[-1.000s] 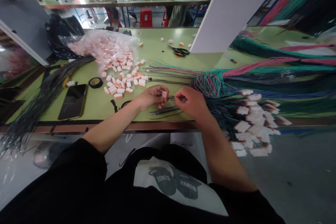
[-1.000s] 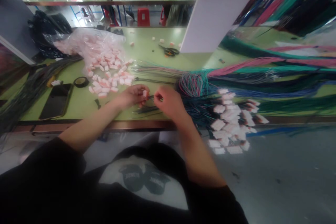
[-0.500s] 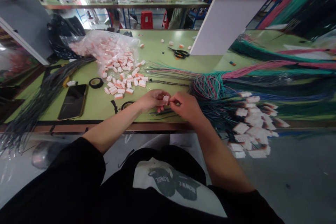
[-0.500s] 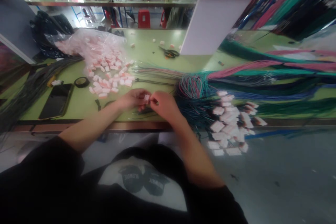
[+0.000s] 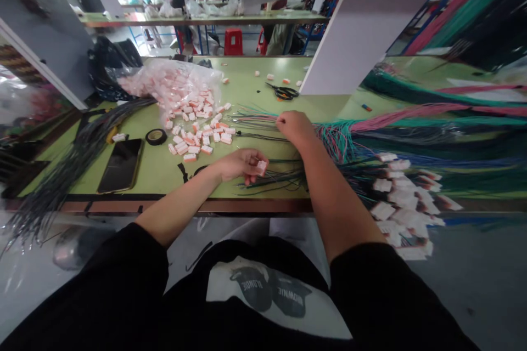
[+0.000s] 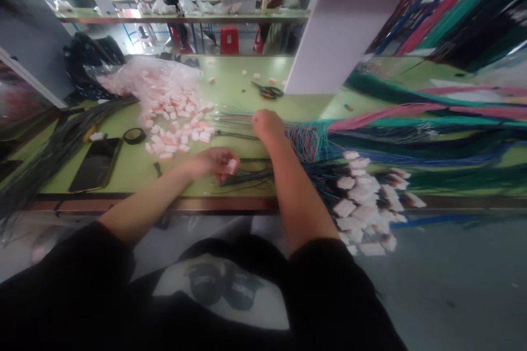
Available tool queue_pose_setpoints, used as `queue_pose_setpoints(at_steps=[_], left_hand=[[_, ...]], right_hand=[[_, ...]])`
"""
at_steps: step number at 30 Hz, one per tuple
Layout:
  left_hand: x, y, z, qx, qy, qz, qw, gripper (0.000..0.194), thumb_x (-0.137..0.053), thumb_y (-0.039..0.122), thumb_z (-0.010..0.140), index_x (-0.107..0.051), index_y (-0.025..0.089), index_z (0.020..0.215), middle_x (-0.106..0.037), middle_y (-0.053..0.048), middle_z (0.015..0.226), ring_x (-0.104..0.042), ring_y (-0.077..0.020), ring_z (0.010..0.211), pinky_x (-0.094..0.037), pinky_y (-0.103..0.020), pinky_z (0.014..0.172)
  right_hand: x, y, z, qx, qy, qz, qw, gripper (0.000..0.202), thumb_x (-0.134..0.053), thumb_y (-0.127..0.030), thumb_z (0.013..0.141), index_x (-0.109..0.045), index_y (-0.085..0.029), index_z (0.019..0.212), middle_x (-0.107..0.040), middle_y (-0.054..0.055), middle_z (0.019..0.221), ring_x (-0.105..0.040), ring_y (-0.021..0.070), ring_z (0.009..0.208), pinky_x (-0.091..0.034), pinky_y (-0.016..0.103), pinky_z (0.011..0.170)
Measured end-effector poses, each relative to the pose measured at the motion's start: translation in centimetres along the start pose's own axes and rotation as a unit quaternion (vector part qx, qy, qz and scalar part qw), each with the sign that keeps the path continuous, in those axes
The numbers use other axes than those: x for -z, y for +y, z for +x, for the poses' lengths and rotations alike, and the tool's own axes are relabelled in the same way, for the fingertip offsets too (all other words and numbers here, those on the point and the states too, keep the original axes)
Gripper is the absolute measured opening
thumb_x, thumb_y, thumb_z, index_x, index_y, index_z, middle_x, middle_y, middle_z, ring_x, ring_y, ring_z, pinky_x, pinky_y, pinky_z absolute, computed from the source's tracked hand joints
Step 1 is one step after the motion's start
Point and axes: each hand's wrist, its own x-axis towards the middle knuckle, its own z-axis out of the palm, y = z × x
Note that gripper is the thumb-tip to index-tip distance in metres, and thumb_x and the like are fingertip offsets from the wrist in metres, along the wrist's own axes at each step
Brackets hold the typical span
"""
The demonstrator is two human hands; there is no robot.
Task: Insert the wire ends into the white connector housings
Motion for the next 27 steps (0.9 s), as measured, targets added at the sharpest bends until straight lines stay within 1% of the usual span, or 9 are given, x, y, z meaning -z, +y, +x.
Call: queue_pose_setpoints(at_steps=[2,4,8,11,15,19,22,25,27], left_hand=[[0.1,-0.2,0.2,-0.002,-0.002,-0.007,1.0,0.036,-0.071,0.016,0.061,-0.051,0.012,0.09,-0.06,0.002,0.064,-0.052,-0.0059,0.043,-0.04,-0.018,0.041],[0.2,-0.4,0.5,0.0,-0.003,-0.009,1.0,0.036,-0.071,0.016,0.06,-0.051,0.012,0.09,-0.06,0.002,0.064,-0.052,-0.0059,0.044,-0.04,-0.017,0.04],[0.2,-0.5,0.7,0.006,-0.006,-0.007,1.0,0.034,-0.069,0.013,0.062,-0.051,0.013,0.09,-0.06,0.003,0.064,-0.052,-0.0061,0.043,-0.041,-0.018,0.04],[0.2,-0.4,0.7,0.011,-0.01,-0.007,1.0,0.033,-0.069,0.013,0.063,-0.051,0.013,0.09,-0.06,0.003,0.064,-0.052,-0.0055,0.044,-0.041,-0.018,0.04],[0.3,-0.3,0.7,0.011,-0.019,-0.014,1.0,0.034,-0.071,0.013,0.062,-0.051,0.012,0.09,-0.061,0.003,0.064,-0.052,-0.0047,0.044,-0.04,-0.017,0.041],[0.3,-0.4,0.8,0.008,-0.024,-0.017,1.0,0.034,-0.071,0.013,0.062,-0.051,0.012,0.089,-0.06,0.003,0.064,-0.052,-0.0056,0.043,-0.04,-0.018,0.04],[0.2,-0.4,0.9,0.01,-0.026,-0.013,1.0,0.034,-0.07,0.014,0.062,-0.051,0.012,0.09,-0.06,0.003,0.064,-0.053,-0.0055,0.044,-0.04,-0.018,0.041],[0.3,-0.5,0.9,0.012,-0.031,-0.009,0.999,0.035,-0.072,0.015,0.062,-0.051,0.012,0.091,-0.061,0.002,0.065,-0.053,-0.0051,0.045,-0.04,-0.018,0.041],[0.4,-0.5,1.0,0.01,-0.03,-0.008,0.999,0.036,-0.073,0.016,0.061,-0.051,0.012,0.091,-0.06,0.002,0.065,-0.053,-0.0053,0.044,-0.04,-0.018,0.041]], right_hand=[[-1.3,-0.8,1.6,0.0,-0.043,-0.074,0.996,0.035,-0.038,-0.013,0.082,-0.068,-0.009,0.1,-0.067,0.019,0.102,-0.062,0.0248,0.094,-0.044,0.029,0.075],[-2.4,-1.5,2.6,0.036,-0.078,-0.123,0.989,0.037,-0.036,-0.012,0.083,-0.066,-0.007,0.104,-0.066,0.021,0.105,-0.062,0.026,0.098,-0.044,0.03,0.076],[-3.6,-2.1,3.1,0.112,-0.099,-0.147,0.978,0.037,-0.036,-0.013,0.084,-0.067,-0.007,0.102,-0.065,0.021,0.107,-0.06,0.0252,0.103,-0.044,0.029,0.08],[-3.9,-2.0,3.2,0.14,-0.1,-0.159,0.972,0.037,-0.036,-0.013,0.083,-0.067,-0.008,0.102,-0.066,0.021,0.106,-0.059,0.0257,0.105,-0.043,0.03,0.082],[-4.0,-1.3,3.6,0.135,-0.1,-0.174,0.97,0.037,-0.038,-0.015,0.082,-0.067,-0.007,0.104,-0.065,0.021,0.107,-0.06,0.0261,0.103,-0.044,0.031,0.079],[-3.6,-0.8,4.0,0.142,-0.116,-0.179,0.966,0.036,-0.039,-0.015,0.081,-0.067,-0.01,0.103,-0.066,0.018,0.107,-0.062,0.0245,0.099,-0.046,0.029,0.076],[-3.5,-1.2,4.1,0.156,-0.128,-0.183,0.962,0.035,-0.04,-0.013,0.081,-0.068,-0.009,0.102,-0.066,0.019,0.106,-0.062,0.0249,0.1,-0.045,0.029,0.078],[-3.6,-1.8,4.0,0.16,-0.127,-0.183,0.962,0.036,-0.039,-0.01,0.081,-0.068,-0.007,0.101,-0.066,0.022,0.105,-0.06,0.0265,0.103,-0.044,0.032,0.081],[-3.7,-1.9,4.1,0.162,-0.124,-0.179,0.962,0.035,-0.039,-0.009,0.08,-0.068,-0.007,0.101,-0.066,0.022,0.105,-0.06,0.0264,0.104,-0.044,0.033,0.082]])
